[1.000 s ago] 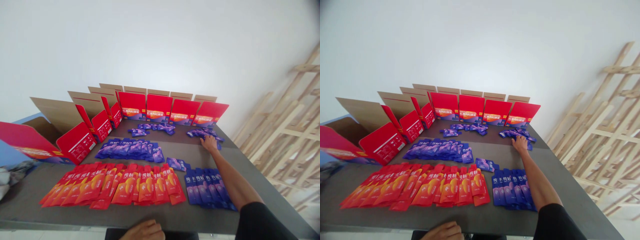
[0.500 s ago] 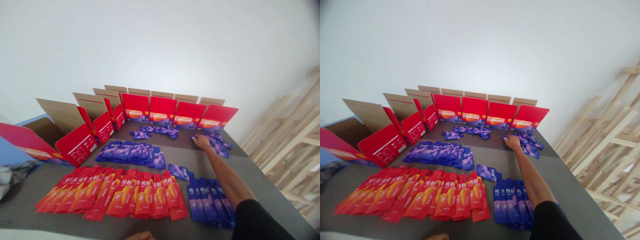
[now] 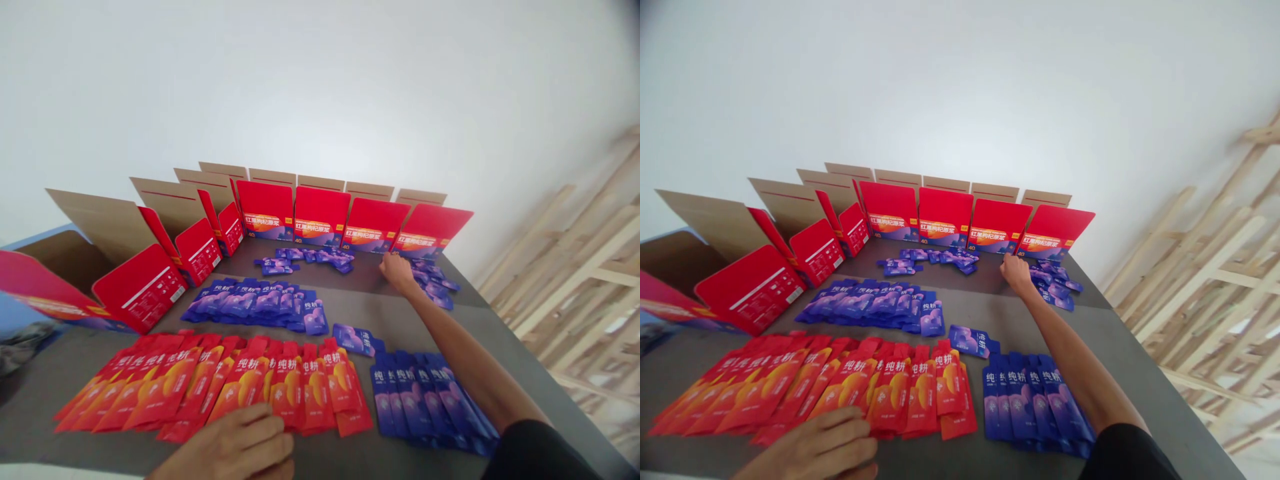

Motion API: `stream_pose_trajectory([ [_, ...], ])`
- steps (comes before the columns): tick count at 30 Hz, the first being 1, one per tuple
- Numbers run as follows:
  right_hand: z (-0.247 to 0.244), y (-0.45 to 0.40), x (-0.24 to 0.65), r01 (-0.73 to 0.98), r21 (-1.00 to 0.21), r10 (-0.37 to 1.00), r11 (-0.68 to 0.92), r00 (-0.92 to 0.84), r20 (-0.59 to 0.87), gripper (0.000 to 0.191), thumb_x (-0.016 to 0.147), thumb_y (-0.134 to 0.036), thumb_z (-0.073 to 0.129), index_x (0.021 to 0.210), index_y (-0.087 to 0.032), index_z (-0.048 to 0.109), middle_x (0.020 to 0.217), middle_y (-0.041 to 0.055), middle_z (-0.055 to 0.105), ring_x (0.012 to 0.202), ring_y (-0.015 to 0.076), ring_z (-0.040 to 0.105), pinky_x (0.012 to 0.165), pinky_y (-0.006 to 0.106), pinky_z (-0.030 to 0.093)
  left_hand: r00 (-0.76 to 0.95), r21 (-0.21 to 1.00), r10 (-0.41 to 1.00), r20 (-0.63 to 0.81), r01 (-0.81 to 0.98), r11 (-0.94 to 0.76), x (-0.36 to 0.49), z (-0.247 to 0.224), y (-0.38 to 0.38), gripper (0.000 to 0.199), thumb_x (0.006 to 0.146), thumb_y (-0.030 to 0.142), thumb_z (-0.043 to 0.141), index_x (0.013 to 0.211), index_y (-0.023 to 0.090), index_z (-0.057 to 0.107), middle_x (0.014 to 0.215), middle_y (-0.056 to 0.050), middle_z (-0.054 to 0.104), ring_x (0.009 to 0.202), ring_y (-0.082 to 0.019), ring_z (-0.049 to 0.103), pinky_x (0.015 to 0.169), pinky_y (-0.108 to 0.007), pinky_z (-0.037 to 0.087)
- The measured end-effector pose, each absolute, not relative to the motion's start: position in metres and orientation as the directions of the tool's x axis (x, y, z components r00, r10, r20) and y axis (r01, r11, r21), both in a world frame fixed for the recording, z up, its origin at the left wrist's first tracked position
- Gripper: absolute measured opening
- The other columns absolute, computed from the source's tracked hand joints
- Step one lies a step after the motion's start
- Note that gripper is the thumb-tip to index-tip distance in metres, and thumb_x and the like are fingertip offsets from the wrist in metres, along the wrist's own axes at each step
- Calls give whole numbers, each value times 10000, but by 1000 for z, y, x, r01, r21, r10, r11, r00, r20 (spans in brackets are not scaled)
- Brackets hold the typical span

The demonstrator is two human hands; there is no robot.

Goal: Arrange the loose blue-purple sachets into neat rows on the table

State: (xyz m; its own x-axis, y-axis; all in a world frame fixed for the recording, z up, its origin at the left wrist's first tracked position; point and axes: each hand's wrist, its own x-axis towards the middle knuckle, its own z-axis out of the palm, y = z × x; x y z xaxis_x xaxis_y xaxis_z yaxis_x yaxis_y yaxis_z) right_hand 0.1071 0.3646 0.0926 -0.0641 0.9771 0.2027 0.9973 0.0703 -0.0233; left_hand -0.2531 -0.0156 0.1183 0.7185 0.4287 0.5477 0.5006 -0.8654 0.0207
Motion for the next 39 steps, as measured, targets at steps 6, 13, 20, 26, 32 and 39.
stream_pose_trajectory([
  [6,84,299,102,690,-724,996,-21,77,45,176,1003,-267,509,1025,-164,651,808,69,761,634,170,726,556,202,516,792,30,407,454,443,-896,-258,151,35,207,1060,85,548,989,203,702,919,-30,731,890,-202,644,925,-346,519],
  [13,64,257,111,860,-487,981,-155,76,-178,378,1011,-319,527,688,-176,663,682,61,712,546,148,648,530,204,457,813,216,481,328,431,-876,-246,158,116,324,1053,43,419,1015,188,707,985,-59,725,975,-214,635,942,-322,494],
  [20,71,216,94,694,-284,737,662,-671,79,448,934,-458,759,1308,-213,727,1359,126,692,1277,270,643,1113,373,491,805,207,539,247,500,-841,-233,142,158,323,1096,164,415,997,188,722,1012,-82,734,999,-247,646,971,-354,479],
  [26,56,217,74,524,-288,534,802,-844,-48,715,886,-447,807,1512,-177,592,1416,159,639,1293,310,621,1160,458,461,825,198,533,188,500,-843,-220,132,183,289,1113,186,436,1026,186,711,1028,-86,715,1028,-250,663,947,-342,475],
  [32,54,236,81,617,-296,637,729,-770,-35,818,815,-322,798,1577,-198,529,1500,164,593,1371,313,585,1156,439,471,829,219,531,175,493,-842,-217,131,192,261,1062,148,454,1027,186,709,1028,-82,715,1021,-249,660,940,-345,482],
  [39,77,269,134,730,-238,765,641,-633,118,851,817,-276,762,1610,-178,472,1474,161,574,1312,286,606,1146,411,482,829,202,540,144,509,-837,-223,117,201,265,1066,158,454,1080,187,716,1071,-87,734,1068,-260,658,969,-356,484],
])
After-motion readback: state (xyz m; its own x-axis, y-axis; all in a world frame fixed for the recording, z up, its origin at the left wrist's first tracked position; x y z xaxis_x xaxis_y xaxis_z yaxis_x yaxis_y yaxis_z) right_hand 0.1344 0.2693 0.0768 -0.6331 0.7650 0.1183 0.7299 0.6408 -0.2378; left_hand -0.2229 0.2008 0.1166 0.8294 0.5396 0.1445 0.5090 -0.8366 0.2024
